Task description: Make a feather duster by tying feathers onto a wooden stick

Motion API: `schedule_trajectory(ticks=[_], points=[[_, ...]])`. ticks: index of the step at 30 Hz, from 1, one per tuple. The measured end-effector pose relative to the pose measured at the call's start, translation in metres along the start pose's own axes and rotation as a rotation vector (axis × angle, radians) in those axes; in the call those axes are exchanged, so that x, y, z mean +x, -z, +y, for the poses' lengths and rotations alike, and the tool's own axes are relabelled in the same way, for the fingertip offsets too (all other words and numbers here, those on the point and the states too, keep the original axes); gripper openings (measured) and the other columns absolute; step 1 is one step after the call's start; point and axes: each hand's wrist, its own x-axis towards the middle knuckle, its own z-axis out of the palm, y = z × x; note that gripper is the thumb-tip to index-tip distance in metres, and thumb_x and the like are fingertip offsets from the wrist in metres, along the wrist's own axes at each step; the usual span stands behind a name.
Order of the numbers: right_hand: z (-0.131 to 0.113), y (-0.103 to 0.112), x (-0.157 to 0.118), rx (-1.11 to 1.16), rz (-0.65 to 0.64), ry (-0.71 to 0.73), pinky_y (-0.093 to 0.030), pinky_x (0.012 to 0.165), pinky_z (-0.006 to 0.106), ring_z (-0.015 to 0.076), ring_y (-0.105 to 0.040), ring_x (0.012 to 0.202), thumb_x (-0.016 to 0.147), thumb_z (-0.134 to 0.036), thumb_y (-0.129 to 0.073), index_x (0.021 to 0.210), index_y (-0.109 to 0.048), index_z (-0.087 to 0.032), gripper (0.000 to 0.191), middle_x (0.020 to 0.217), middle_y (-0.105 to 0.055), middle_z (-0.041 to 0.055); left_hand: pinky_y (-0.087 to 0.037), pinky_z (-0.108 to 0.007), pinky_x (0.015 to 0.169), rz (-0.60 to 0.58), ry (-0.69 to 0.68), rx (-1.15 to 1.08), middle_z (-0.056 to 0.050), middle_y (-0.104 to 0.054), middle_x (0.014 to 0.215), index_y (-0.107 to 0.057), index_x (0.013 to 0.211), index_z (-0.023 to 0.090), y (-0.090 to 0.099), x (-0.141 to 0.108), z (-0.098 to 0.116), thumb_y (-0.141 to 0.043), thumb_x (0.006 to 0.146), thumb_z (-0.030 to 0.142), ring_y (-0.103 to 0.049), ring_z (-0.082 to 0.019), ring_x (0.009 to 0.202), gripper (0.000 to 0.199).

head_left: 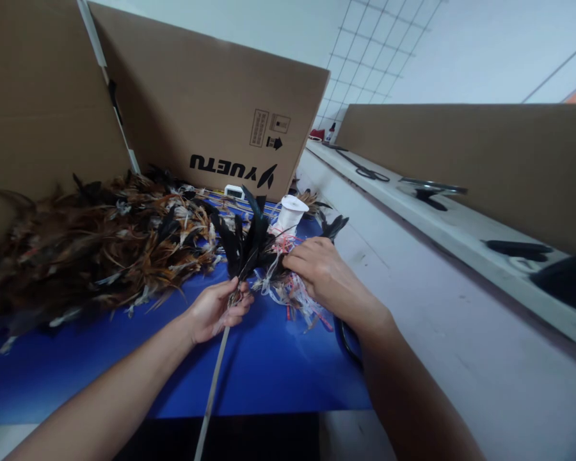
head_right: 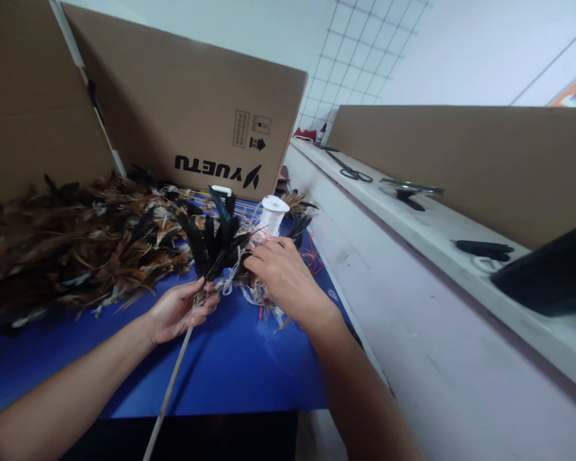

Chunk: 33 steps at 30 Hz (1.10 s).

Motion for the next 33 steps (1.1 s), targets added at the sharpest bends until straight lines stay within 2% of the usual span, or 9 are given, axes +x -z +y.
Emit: schedule_trajectory(ticks=[3, 8, 14, 17, 19, 23, 26, 30, 33], points=[[-0.003, -0.001, 0.0, -0.011, -0.011, 0.014, -0.029, 0.083, 0.034, 0.0186, -0.049, 0.084, 0.086, -0.004, -0.044, 0.085, -0.061, -0.017, 0.022, 0.087, -0.061, 0.0053, -0.017, -0.013, 0.036, 0.029, 0.0, 0.041, -0.003, -0.044, 0.071, -0.047, 0.08, 0.015, 0.0, 0.0, -0.002, -0.05, 0.087, 0.036, -0.031, -0.004, 0.046, 0.023], [-0.007, -0.002, 0.0, -0.016, -0.026, 0.03, -0.029, 0.085, 0.035, 0.0196, -0.049, 0.086, 0.089, -0.008, -0.044, 0.086, -0.062, -0.017, 0.02, 0.085, -0.061, 0.006, -0.015, -0.013, 0.037, 0.048, -0.057, 0.183, -0.003, -0.045, 0.07, -0.05, 0.083, 0.012, 0.001, 0.001, -0.005, -0.054, 0.085, 0.025, -0.033, -0.003, 0.046, 0.013], [-0.008, 0.0, -0.002, -0.068, -0.016, 0.014, -0.03, 0.085, 0.036, 0.02, -0.049, 0.085, 0.086, -0.005, -0.045, 0.083, -0.062, -0.018, 0.021, 0.086, -0.061, 0.0068, -0.01, -0.013, 0.034, -0.006, -0.049, 0.147, 0.007, -0.021, 0.057, -0.04, 0.068, 0.016, -0.003, -0.002, 0.0, -0.058, 0.084, 0.027, -0.019, -0.003, 0.042, 0.026], [-0.008, 0.0, -0.003, -0.066, -0.021, 0.009, -0.03, 0.086, 0.036, 0.0201, -0.049, 0.085, 0.087, -0.005, -0.043, 0.085, -0.062, -0.018, 0.023, 0.085, -0.061, 0.0065, -0.009, -0.013, 0.033, 0.038, -0.096, 0.17, 0.009, -0.016, 0.054, -0.031, 0.061, 0.018, -0.003, -0.004, 0.002, -0.059, 0.083, 0.032, -0.014, -0.003, 0.041, 0.038], [-0.009, 0.001, -0.003, -0.058, -0.026, 0.009, -0.03, 0.086, 0.036, 0.02, -0.049, 0.086, 0.088, -0.005, -0.042, 0.088, -0.062, -0.018, 0.024, 0.086, -0.062, 0.0066, -0.009, -0.013, 0.032, 0.047, -0.105, 0.15, 0.009, -0.016, 0.053, -0.03, 0.061, 0.018, -0.002, -0.004, 0.002, -0.059, 0.084, 0.034, -0.014, -0.003, 0.04, 0.039], [-0.01, 0.003, -0.003, -0.054, -0.014, 0.015, -0.03, 0.086, 0.035, 0.0196, -0.049, 0.086, 0.089, -0.007, -0.041, 0.088, -0.061, -0.017, 0.023, 0.091, -0.062, 0.007, -0.013, -0.012, 0.031, 0.007, -0.074, 0.049, 0.008, -0.024, 0.052, -0.04, 0.07, 0.017, -0.001, -0.003, 0.002, -0.056, 0.084, 0.037, -0.021, -0.004, 0.039, 0.029], [-0.01, 0.004, -0.004, -0.063, -0.004, 0.03, -0.029, 0.086, 0.036, 0.0196, -0.049, 0.085, 0.089, -0.007, -0.041, 0.087, -0.061, -0.017, 0.023, 0.087, -0.062, 0.0066, -0.015, -0.012, 0.03, 0.012, -0.042, 0.042, 0.005, -0.037, 0.054, -0.043, 0.075, 0.017, -0.002, -0.001, 0.001, -0.053, 0.086, 0.036, -0.031, -0.005, 0.039, 0.024], [-0.01, 0.004, -0.005, -0.069, -0.001, 0.035, -0.03, 0.085, 0.036, 0.0193, -0.049, 0.083, 0.089, -0.007, -0.04, 0.086, -0.061, -0.017, 0.024, 0.085, -0.062, 0.0063, -0.019, -0.013, 0.03, 0.048, -0.047, 0.113, -0.009, -0.06, 0.068, -0.043, 0.078, 0.016, -0.004, 0.001, -0.001, -0.044, 0.09, 0.035, -0.047, -0.01, 0.045, 0.022], [-0.011, 0.003, -0.004, -0.056, -0.011, 0.035, -0.029, 0.086, 0.036, 0.0195, -0.049, 0.085, 0.091, -0.009, -0.04, 0.089, -0.061, -0.017, 0.023, 0.089, -0.062, 0.0069, -0.024, -0.013, 0.033, 0.049, -0.054, 0.157, -0.019, -0.066, 0.08, -0.042, 0.078, 0.016, -0.004, 0.002, -0.002, -0.041, 0.091, 0.036, -0.054, -0.013, 0.05, 0.024]])
